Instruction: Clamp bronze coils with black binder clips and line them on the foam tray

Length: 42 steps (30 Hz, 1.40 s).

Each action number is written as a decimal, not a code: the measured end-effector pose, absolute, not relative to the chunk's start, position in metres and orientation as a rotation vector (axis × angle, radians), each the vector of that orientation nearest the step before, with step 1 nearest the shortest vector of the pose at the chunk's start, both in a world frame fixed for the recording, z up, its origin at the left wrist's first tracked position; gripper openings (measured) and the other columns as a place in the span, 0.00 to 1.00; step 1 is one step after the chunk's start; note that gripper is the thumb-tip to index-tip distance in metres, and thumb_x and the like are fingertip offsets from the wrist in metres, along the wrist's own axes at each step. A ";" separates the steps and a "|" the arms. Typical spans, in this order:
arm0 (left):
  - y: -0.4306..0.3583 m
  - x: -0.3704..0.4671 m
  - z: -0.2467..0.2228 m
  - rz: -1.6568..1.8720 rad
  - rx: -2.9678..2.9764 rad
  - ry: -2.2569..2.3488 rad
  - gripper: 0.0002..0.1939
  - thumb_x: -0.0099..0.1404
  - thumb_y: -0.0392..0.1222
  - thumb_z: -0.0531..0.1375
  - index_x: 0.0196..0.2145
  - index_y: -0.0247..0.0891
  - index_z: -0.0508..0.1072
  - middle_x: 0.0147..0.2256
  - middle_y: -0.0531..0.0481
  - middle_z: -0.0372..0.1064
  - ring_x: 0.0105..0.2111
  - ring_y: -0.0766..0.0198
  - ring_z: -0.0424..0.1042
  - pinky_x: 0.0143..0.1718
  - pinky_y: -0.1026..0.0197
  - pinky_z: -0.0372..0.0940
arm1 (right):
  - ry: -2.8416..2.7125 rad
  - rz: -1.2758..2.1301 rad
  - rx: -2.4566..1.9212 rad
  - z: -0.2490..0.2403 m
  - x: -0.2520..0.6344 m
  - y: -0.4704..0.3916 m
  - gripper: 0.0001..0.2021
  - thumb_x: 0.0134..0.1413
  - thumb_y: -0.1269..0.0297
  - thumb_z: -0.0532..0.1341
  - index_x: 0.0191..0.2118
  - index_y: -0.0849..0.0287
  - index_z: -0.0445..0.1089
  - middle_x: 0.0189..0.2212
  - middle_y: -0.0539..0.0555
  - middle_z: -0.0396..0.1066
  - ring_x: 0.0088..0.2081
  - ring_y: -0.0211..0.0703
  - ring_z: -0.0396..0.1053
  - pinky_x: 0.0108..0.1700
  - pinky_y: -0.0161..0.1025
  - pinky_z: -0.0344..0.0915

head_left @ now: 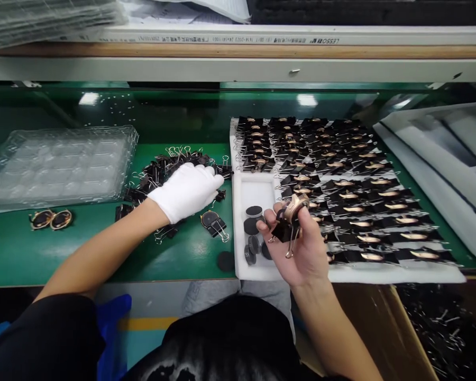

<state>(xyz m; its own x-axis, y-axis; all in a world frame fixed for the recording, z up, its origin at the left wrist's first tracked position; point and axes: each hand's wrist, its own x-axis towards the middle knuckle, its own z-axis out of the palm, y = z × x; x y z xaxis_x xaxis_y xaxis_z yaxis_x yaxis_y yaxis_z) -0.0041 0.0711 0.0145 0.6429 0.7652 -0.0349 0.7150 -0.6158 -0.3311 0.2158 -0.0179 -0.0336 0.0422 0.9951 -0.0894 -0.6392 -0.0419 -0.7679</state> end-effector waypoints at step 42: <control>0.030 0.018 0.025 -0.807 -3.102 -1.439 0.28 0.60 0.59 0.55 0.15 0.40 0.49 0.13 0.56 0.45 0.16 0.71 0.44 0.20 0.61 0.44 | -1.492 1.030 -0.875 -0.030 0.224 -0.025 0.06 0.62 0.57 0.70 0.41 0.50 0.82 0.39 0.56 0.79 0.42 0.48 0.76 0.42 0.44 0.74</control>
